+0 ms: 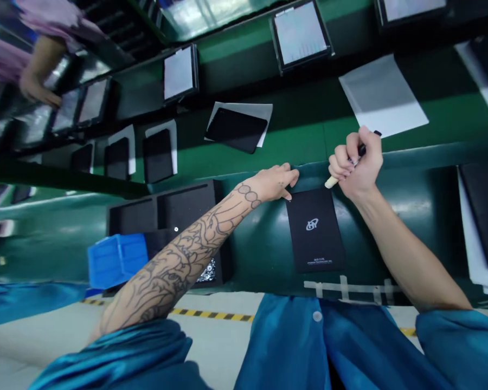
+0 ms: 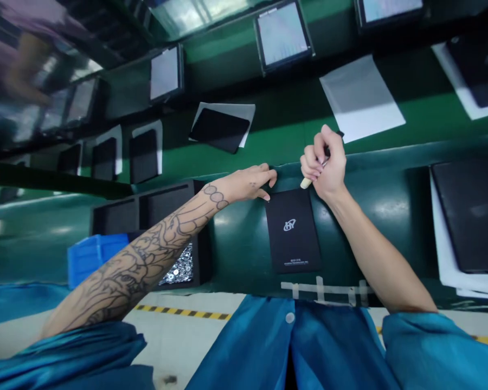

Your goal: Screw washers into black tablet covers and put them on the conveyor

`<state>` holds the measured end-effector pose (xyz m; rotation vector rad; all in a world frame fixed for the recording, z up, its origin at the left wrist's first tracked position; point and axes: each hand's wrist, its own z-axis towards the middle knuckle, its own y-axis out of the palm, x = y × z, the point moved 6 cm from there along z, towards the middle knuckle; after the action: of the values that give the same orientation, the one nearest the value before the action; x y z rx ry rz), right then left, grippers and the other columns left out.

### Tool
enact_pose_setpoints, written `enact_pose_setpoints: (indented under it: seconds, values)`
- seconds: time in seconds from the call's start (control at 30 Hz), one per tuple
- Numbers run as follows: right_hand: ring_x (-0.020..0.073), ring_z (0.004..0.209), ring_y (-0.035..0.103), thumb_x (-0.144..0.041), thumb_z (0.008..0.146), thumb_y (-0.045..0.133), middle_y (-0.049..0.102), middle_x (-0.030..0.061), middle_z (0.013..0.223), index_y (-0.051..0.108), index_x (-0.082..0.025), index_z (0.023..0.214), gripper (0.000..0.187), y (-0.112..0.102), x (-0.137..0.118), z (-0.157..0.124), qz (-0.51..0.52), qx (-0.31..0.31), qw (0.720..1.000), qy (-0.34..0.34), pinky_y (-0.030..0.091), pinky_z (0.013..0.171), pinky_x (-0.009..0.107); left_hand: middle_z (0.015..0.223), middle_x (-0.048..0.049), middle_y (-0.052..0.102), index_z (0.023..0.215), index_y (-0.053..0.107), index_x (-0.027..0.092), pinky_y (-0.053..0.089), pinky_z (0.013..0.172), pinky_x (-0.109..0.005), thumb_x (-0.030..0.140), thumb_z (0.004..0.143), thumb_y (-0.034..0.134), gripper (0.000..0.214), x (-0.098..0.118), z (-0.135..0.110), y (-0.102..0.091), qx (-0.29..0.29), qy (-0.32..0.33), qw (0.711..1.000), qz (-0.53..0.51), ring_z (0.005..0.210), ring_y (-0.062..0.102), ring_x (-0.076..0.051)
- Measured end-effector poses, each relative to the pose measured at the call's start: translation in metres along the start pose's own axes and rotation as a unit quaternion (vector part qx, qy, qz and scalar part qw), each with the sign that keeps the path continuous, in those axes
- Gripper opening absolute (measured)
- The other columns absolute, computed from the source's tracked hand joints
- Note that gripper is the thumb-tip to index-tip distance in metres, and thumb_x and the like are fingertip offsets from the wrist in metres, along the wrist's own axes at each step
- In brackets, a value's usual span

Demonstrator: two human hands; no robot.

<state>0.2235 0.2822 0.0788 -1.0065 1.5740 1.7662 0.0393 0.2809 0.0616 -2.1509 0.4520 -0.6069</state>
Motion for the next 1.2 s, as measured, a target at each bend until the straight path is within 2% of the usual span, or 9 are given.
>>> enact_pose_setpoints:
  seconds: [0.13,0.23,0.33,0.43,0.53,0.63,0.87,1.1,1.2]
  values:
    - [0.0135,0.042,0.024,-0.103,0.086,0.055,0.023,-0.0032,0.049,0.029,-0.026,0.058,0.085,0.063,0.010,-0.024,-0.066,-0.080,0.995,0.006,0.027,0.039,0.029,0.117,-0.0060,0.058,0.114,0.062,0.023,0.050,0.088,-0.037,0.026,0.098,0.079,0.023,-0.012,-0.015,0.019,0.079,-0.023,0.993,-0.087,0.107,0.060,-0.027]
    - [0.0156,0.044,0.027,-0.111,0.079,0.047,0.022,-0.0029,0.050,0.029,-0.028,0.059,0.087,0.088,0.037,-0.029,-0.119,-0.097,0.987,0.045,0.031,0.039,0.030,0.120,-0.0078,0.064,0.119,0.063,0.021,0.053,0.096,-0.040,0.028,0.100,0.079,0.025,-0.005,-0.042,0.020,0.198,-0.011,0.972,-0.127,0.115,0.062,-0.029]
    - [0.0154,0.044,0.024,-0.110,0.080,0.045,0.020,-0.0026,0.049,0.028,-0.028,0.056,0.087,0.096,0.055,-0.021,-0.144,-0.099,0.984,0.041,0.026,0.040,0.031,0.128,-0.0084,0.069,0.126,0.063,0.021,0.052,0.105,-0.041,0.029,0.112,0.062,0.016,-0.003,-0.103,0.022,0.340,0.000,0.927,-0.161,0.120,0.062,-0.027]
    - [0.0142,0.043,0.020,-0.108,0.085,0.041,0.019,-0.0020,0.045,0.027,-0.027,0.052,0.089,0.101,0.062,-0.015,-0.143,-0.123,0.982,0.024,0.021,0.043,0.031,0.125,-0.0090,0.072,0.125,0.064,0.022,0.051,0.107,-0.046,0.030,0.115,0.054,0.017,-0.030,-0.183,0.046,0.436,-0.100,0.881,-0.154,0.120,0.063,-0.029]
    - [0.0133,0.043,0.017,-0.105,0.089,0.037,0.019,-0.0002,0.042,0.026,-0.025,0.048,0.090,0.102,0.067,-0.015,-0.160,-0.132,0.978,0.027,0.017,0.047,0.032,0.121,-0.0098,0.073,0.123,0.066,0.025,0.052,0.108,-0.054,0.036,0.113,0.054,0.019,-0.064,-0.254,0.090,0.463,-0.229,0.848,-0.118,0.119,0.066,-0.033]
    - [0.0134,0.043,0.016,-0.101,0.091,0.039,0.017,0.0006,0.042,0.024,-0.025,0.047,0.089,0.100,0.071,-0.016,-0.171,-0.130,0.976,0.028,0.015,0.050,0.033,0.123,-0.0115,0.071,0.124,0.066,0.028,0.053,0.105,-0.061,0.040,0.110,0.057,0.020,-0.072,-0.291,0.131,0.458,-0.298,0.830,-0.112,0.120,0.067,-0.039]
    - [0.0159,0.043,0.016,-0.092,0.090,0.057,0.015,-0.0018,0.045,0.027,-0.026,0.050,0.083,0.101,0.075,-0.019,-0.193,-0.158,0.968,0.018,0.013,0.052,0.035,0.126,-0.0095,0.068,0.128,0.064,0.032,0.053,0.110,-0.059,0.027,0.109,0.058,0.020,-0.029,-0.281,0.146,0.488,-0.340,0.793,-0.132,0.122,0.065,-0.033]
    - [0.0164,0.047,0.016,-0.075,0.102,0.054,0.019,0.0001,0.049,0.028,-0.023,0.059,0.073,0.097,0.070,-0.029,-0.192,-0.203,0.960,-0.028,0.010,0.060,0.035,0.141,-0.0138,0.064,0.144,0.060,0.027,0.052,0.111,-0.056,0.031,0.113,0.056,0.032,-0.067,-0.275,0.150,0.400,-0.375,0.827,-0.121,0.127,0.060,-0.034]
    - [0.0168,0.048,0.017,-0.073,0.101,0.054,0.019,0.0001,0.050,0.028,-0.023,0.060,0.071,0.094,0.071,-0.028,-0.194,-0.207,0.959,-0.019,0.010,0.061,0.035,0.141,-0.0141,0.063,0.142,0.061,0.027,0.051,0.113,-0.056,0.029,0.114,0.053,0.030,-0.085,-0.285,0.144,0.431,-0.384,0.809,-0.114,0.130,0.059,-0.033]
